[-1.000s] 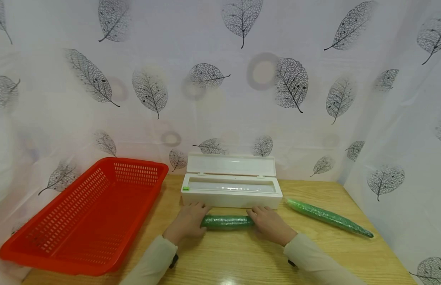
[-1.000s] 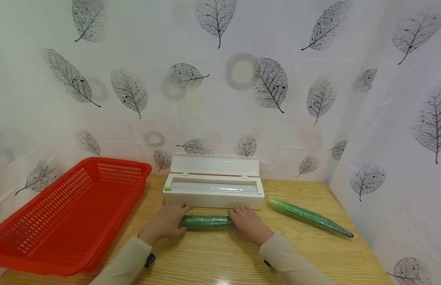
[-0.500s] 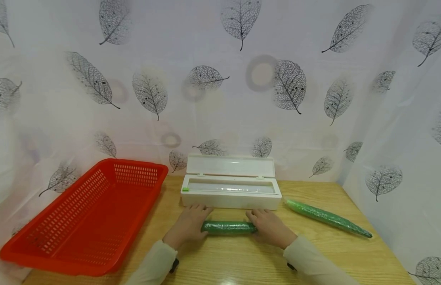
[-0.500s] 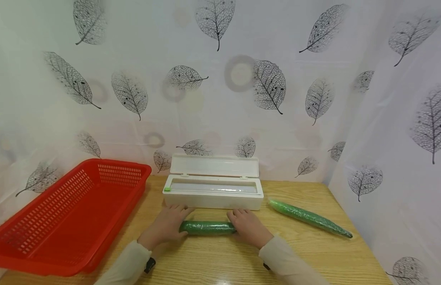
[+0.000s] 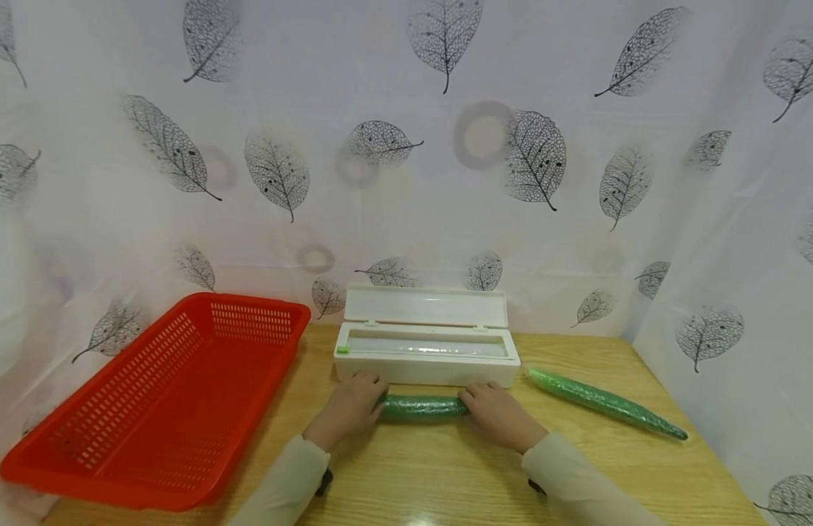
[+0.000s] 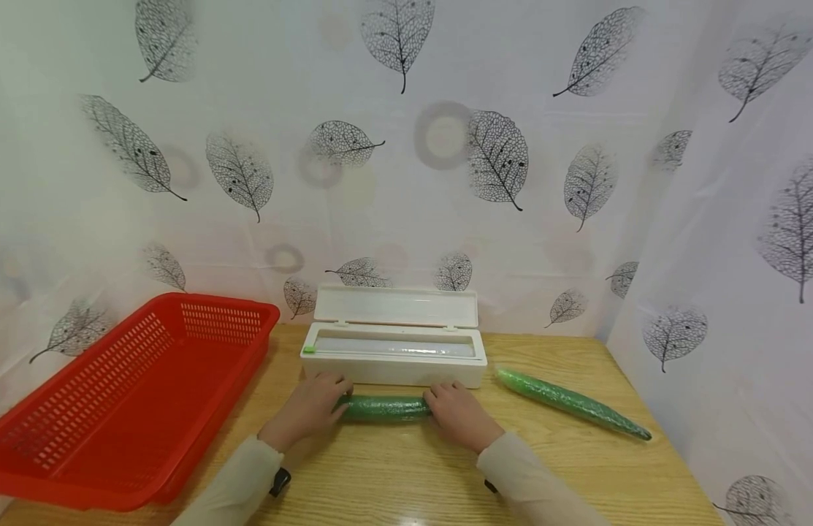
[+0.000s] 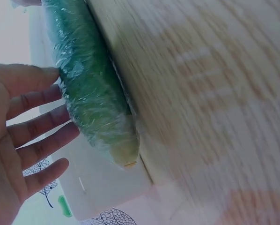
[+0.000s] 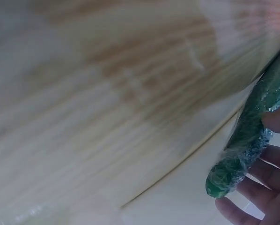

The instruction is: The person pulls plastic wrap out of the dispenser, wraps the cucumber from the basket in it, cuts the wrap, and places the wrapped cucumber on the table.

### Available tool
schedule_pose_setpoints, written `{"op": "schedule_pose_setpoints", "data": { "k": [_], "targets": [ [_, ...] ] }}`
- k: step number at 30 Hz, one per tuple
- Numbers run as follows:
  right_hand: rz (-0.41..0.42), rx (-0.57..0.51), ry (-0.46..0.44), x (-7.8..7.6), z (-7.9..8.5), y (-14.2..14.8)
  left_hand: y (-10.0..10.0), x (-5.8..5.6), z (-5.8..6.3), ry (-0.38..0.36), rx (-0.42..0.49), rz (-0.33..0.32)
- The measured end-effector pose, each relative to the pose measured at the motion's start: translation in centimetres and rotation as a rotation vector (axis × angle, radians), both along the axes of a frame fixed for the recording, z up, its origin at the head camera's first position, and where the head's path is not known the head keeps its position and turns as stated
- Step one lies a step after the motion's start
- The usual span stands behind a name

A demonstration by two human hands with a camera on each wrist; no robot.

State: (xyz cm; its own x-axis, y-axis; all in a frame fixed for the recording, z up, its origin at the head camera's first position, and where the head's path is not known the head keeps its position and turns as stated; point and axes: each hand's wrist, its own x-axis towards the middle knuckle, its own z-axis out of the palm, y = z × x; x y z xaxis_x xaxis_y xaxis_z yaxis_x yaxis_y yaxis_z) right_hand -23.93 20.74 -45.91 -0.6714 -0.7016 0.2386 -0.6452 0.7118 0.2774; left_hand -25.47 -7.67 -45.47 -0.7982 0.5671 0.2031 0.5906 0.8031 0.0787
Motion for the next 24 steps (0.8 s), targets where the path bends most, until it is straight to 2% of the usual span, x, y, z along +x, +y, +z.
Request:
{"op": "schedule_pose_setpoints", "data": {
  "k": [4, 11, 16, 24],
  "targets": [
    [-0.011, -0.001, -0.013, -0.32, -0.1, -0.04, -0.01, -0.4, -0.33, -0.001, 0.005, 0.009],
    [0.0, 0.017, 0.031, -0.69, -0.29, 0.1, -0.03, -0.72, -0.83, 0.023, -0.024, 0.011],
    [0.0, 0.015, 0.027, -0.7, -0.06, 0.13, 0.07, -0.59, -0.72, -0.008, -0.024, 0.025],
    [-0.02, 0.005, 0.02, -0.98, -0.2, 0.29, -0.1, -0.32, -0.78, 0.015, 0.027, 0.026]
  ]
}}
